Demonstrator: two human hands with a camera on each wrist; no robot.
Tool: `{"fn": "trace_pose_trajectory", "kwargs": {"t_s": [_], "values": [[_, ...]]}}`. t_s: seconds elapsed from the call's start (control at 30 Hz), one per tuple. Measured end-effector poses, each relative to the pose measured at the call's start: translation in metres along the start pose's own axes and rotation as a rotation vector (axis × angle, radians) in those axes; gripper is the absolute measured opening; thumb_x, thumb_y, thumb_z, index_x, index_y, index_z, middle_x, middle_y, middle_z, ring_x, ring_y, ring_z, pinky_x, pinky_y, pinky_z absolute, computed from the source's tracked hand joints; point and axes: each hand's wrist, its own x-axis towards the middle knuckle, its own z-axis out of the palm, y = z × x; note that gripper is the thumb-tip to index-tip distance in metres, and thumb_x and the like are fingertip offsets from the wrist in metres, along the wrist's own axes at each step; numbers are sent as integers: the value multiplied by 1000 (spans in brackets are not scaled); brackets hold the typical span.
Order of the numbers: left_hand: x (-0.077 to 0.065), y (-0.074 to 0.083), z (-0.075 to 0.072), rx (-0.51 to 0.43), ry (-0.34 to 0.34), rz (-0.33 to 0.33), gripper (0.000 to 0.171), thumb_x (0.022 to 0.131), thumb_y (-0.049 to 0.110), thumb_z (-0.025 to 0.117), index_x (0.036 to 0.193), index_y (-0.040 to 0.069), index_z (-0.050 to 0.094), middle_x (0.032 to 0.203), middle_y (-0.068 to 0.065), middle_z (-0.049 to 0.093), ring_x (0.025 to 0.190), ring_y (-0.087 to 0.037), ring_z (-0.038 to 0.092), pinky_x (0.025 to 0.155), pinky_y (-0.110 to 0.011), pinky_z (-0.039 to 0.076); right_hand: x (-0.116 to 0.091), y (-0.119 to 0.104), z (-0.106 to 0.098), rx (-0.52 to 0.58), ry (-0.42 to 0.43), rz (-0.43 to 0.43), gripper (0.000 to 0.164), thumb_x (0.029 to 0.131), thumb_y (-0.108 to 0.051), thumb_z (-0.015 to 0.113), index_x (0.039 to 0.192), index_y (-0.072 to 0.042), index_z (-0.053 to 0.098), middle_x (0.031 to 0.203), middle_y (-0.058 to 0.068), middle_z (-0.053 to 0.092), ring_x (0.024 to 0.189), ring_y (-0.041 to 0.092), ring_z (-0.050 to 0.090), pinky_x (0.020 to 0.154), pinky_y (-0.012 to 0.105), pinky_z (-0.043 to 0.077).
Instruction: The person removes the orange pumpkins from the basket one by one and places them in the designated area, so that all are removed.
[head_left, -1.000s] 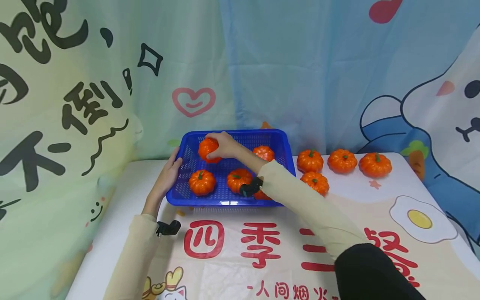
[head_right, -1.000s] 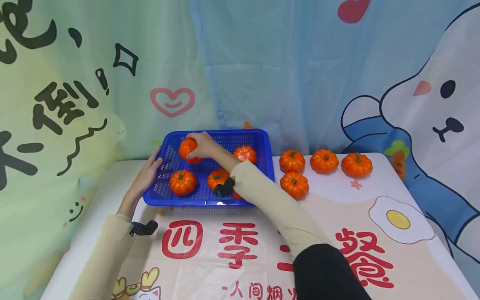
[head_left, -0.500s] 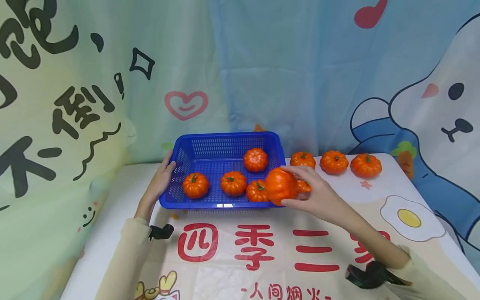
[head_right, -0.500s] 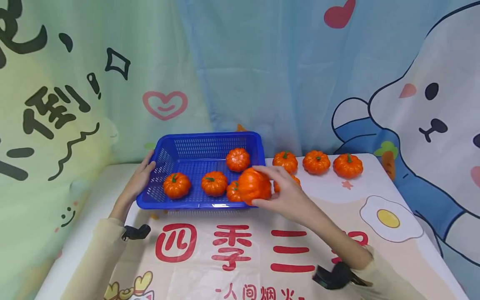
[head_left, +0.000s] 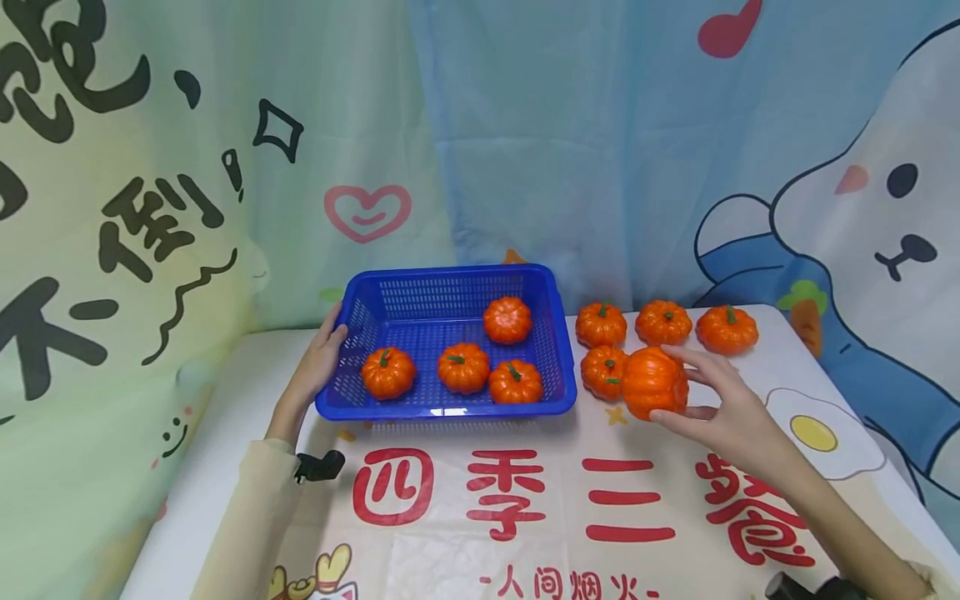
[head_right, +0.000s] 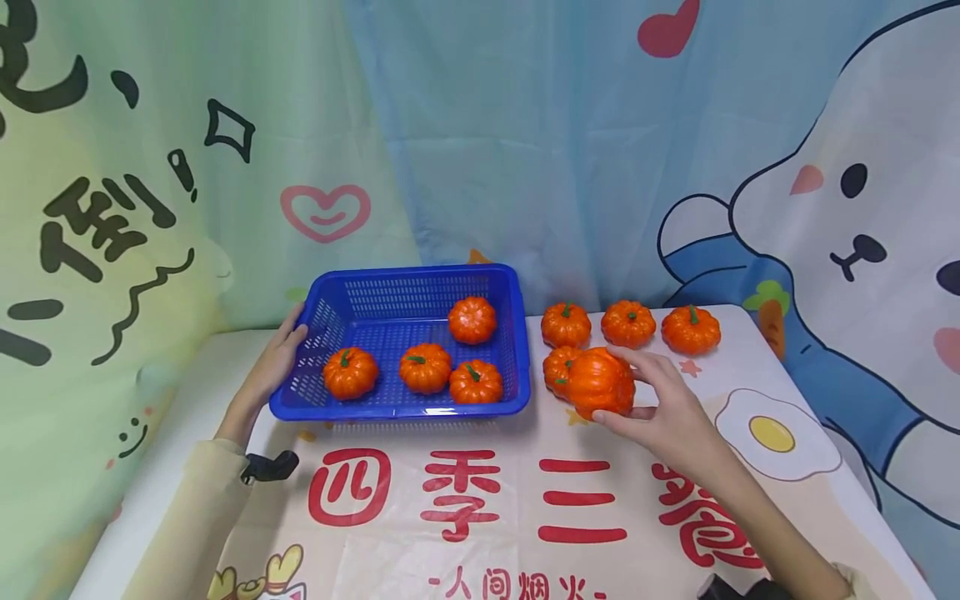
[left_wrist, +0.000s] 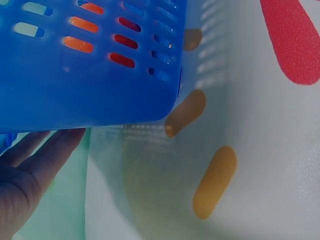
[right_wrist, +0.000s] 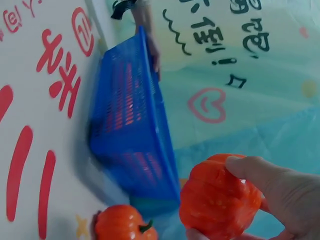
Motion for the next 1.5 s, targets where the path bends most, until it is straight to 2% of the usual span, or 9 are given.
{"fn": "trace_pose_trajectory", "kwargs": {"t_s": [0.23, 0.3, 0.37, 0.47, 0.7, 0.83, 0.97, 1.23, 1.5], "values": [[2, -2, 2, -9, -2, -1, 57, 106, 34, 24, 158, 20, 3, 165, -11, 6, 152, -37, 6, 122, -57, 5, 25, 49, -12, -134, 149, -24, 74, 82, -18, 78, 143, -2, 41, 137, 29, 41, 115, 47, 45, 67, 0, 40], [2, -3, 2, -6, 5, -3, 57, 106, 35, 24, 158, 20, 4, 165, -11, 7, 151, -37, 7, 122, -57, 5, 31, 62, -19, -148, 173, 19, 75, 84, -21, 76, 145, -2, 38, 138, 31, 39, 116, 50, 44, 69, 10, 51], [3, -4, 1, -4, 7, -5, 58, 106, 36, 24, 158, 20, 4, 165, -11, 7, 151, -37, 8, 122, -57, 5, 34, 72, -24, -143, 174, 66, 77, 86, -24, 74, 147, -2, 34, 142, 33, 36, 118, 53, 43, 77, 34, 60], [2, -4, 0, -1, 5, 1, 58, 106, 35, 24, 158, 17, 4, 164, -12, 7, 151, -37, 8, 122, -56, 5, 35, 80, -30, -109, 158, 115, 79, 88, -26, 71, 150, -2, 28, 147, 34, 32, 120, 58, 41, 85, 68, 45], [-7, 16, -3, -31, -17, -23, 57, 106, 25, 26, 157, 11, 3, 164, -16, 5, 151, -38, 6, 122, -56, 5, 36, 86, -32, -104, 161, 116, 80, 88, -26, 71, 151, -3, 26, 146, 33, 35, 121, 57, 42, 87, 69, 42], [-16, 33, -3, -41, -27, -30, 57, 106, 20, 26, 157, 8, 3, 163, -19, 5, 151, -40, 5, 122, -56, 4, 38, 87, -32, -126, 166, 99, 82, 87, -27, 72, 152, -6, 27, 146, 32, 38, 119, 54, 43, 78, 39, 59], [-21, 40, -3, -34, -29, -29, 57, 106, 20, 25, 157, 9, 3, 163, -19, 5, 151, -40, 6, 122, -55, 5, 43, 87, -32, -147, 156, 60, 83, 87, -29, 72, 154, -11, 27, 146, 33, 35, 118, 52, 43, 61, 0, 38], [-22, 41, -5, -53, -29, -33, 57, 106, 20, 25, 157, 9, 2, 163, -18, 4, 151, -39, 4, 122, -55, 3, 48, 86, -25, -180, 157, 62, 72, 86, -29, 74, 145, -5, 41, 134, 35, 35, 109, 50, 46, 61, 12, 50], [-20, 39, -3, -54, -26, -29, 57, 106, 20, 26, 157, 9, 4, 163, -18, 5, 151, -38, 5, 123, -55, 4, 48, 86, -20, -111, 142, 68, 75, 86, -23, 74, 142, 3, 32, 136, 31, 38, 107, 47, 47, 64, -3, 36]]}}
